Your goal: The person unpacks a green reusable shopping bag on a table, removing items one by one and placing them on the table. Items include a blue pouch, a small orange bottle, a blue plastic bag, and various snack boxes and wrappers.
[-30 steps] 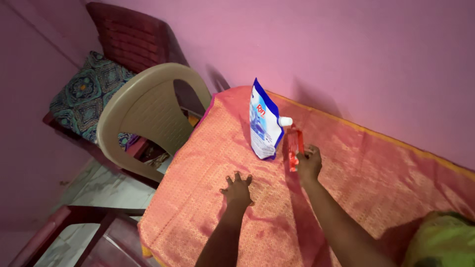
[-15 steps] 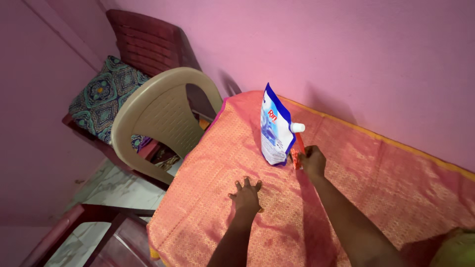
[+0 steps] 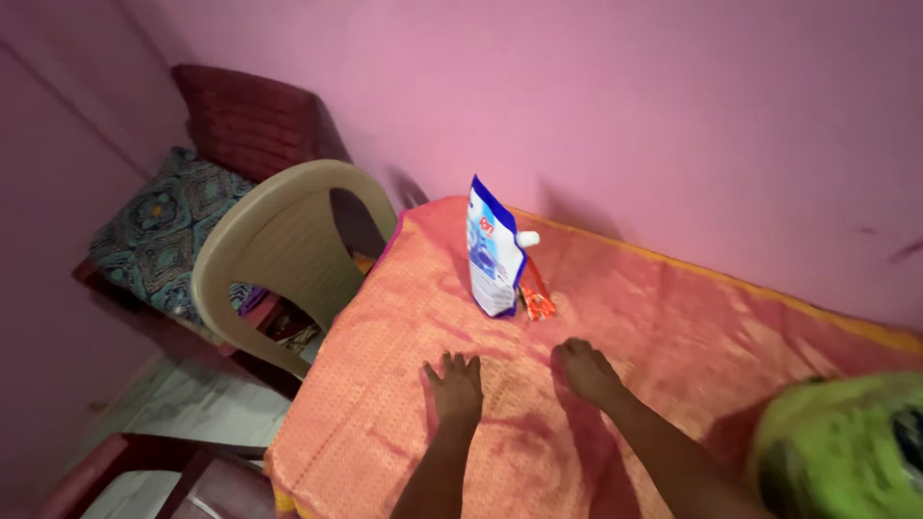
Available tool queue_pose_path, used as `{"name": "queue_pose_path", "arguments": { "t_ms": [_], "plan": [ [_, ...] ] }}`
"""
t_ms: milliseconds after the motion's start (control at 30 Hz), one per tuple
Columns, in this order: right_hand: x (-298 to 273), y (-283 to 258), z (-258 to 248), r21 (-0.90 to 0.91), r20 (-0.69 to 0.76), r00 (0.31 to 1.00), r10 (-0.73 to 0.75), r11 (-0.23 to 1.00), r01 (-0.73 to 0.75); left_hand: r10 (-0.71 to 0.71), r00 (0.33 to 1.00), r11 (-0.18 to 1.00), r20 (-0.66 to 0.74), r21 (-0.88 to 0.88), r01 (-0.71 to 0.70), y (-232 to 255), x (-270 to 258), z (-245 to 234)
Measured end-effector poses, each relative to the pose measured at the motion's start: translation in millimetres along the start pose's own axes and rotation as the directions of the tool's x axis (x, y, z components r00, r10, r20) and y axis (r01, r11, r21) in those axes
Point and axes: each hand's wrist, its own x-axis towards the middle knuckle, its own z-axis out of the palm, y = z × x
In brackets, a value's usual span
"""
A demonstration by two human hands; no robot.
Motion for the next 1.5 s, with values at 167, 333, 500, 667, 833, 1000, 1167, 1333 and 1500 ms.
{"name": "queue_pose_path", "arguments": {
  "t_ms": [167, 333, 500, 667, 833, 1000, 1167, 1333, 1500],
  "plan": [
    [-58, -14, -38, -0.085, 0.262, 0.965, -0.004, 0.996, 0.027, 0.162, 0.981, 0.978, -0.111, -0.117, -0.175, 12, -57, 15],
    [-103, -32, -90, -0.227, 0.404, 0.897, 0.181, 0.969, -0.093, 0.233, 0.961, 0.971, 0.153, -0.098, -0.219, 20, -84, -26],
    [-140, -80, -178, -0.176, 0.287, 0.930, 0.230, 0.967, -0.185, 0.270, 0.962, 0.920, 0.043, -0.306, -0.245, 25, -71, -88],
    [-173, -140, -286, -0.174, 0.216, 0.920, 0.327, 0.940, -0.293, 0.321, 0.851, 0.758, -0.415, -0.426, -0.494, 48, -74, -169],
    [-213, -165, -370, -0.166, 0.000, 0.958, 0.286, 0.945, -0.282, 0.404, 0.866, 0.623, -0.294, -0.604, -0.496, 94, -80, -266],
    [-254, -157, -452, -0.297, -0.249, 0.929, 0.273, 0.892, -0.342, 0.480, 0.797, 0.530, -0.366, -0.603, -0.596, 144, -109, -363],
    [-297, -115, -506, -0.234, -0.539, 0.828, 0.153, 0.917, -0.322, 0.495, 0.786, 0.488, -0.370, -0.630, -0.605, 208, -132, -417],
    [-336, -21, -528, -0.222, -0.509, 0.845, 0.166, 0.923, -0.315, 0.525, 0.725, 0.315, -0.446, -0.690, -0.652, 302, -146, -429],
    [-365, 81, -516, -0.202, -0.231, 0.895, 0.383, 0.881, -0.429, 0.551, 0.651, 0.330, -0.522, -0.580, -0.745, 395, -155, -427]
  ]
}}
